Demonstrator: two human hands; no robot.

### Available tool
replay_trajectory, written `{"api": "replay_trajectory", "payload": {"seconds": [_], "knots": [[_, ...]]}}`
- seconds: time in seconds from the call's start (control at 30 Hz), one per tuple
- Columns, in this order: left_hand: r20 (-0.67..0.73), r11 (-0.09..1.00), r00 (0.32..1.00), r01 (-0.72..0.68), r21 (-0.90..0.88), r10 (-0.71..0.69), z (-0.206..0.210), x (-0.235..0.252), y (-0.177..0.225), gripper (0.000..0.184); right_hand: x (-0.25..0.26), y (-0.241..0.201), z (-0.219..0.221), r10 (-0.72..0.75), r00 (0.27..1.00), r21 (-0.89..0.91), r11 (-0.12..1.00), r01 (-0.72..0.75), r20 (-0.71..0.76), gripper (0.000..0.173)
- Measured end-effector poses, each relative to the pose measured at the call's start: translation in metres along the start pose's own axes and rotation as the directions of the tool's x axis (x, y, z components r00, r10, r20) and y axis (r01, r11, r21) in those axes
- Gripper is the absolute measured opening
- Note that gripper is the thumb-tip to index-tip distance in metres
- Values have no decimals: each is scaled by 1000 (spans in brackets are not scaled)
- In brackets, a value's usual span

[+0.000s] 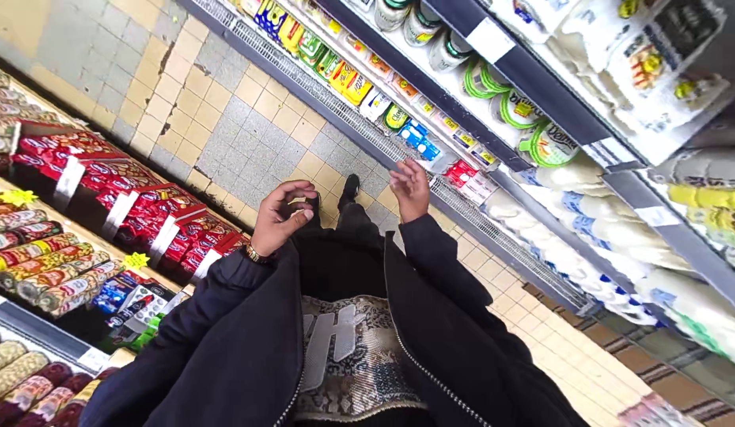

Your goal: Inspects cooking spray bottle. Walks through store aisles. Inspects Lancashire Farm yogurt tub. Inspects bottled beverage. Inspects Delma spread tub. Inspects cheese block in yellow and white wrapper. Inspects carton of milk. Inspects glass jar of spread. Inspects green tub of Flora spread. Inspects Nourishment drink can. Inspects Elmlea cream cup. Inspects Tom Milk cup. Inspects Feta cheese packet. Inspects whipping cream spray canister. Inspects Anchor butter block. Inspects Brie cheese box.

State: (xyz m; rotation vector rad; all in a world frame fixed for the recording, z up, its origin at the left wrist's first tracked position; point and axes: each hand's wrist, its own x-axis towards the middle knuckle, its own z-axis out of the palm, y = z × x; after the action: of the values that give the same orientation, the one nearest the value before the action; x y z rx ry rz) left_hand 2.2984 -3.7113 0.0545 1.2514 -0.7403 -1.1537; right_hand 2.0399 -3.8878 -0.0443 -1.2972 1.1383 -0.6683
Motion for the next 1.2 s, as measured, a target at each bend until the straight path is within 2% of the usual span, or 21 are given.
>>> {"api": "replay_trajectory", "payload": {"seconds": [0.17, 0.3, 0.47, 0.8, 1.2], "knots": [[172, 996, 981, -82, -31, 86, -10, -17, 18, 46, -104, -57, 15, -268, 963, 106, 958, 266, 6, 59], [273, 994, 955, -110, -30, 114, -14, -36, 24, 47, -166, -76, 31, -356, 933, 151, 920, 361, -57, 56], [378, 990, 915, -131, -58, 143, -19, -56, 25, 47, -219, -75, 56, -402, 904, 166, 891, 423, -145, 51], [476, 991, 869, -104, -85, 132, -28, -85, 25, 46, -274, -67, 88, -411, 886, 131, 887, 443, -214, 51], [510, 993, 854, -71, -90, 107, -45, -97, 20, 46, -294, -60, 112, -386, 894, 114, 901, 418, -225, 53]]}}
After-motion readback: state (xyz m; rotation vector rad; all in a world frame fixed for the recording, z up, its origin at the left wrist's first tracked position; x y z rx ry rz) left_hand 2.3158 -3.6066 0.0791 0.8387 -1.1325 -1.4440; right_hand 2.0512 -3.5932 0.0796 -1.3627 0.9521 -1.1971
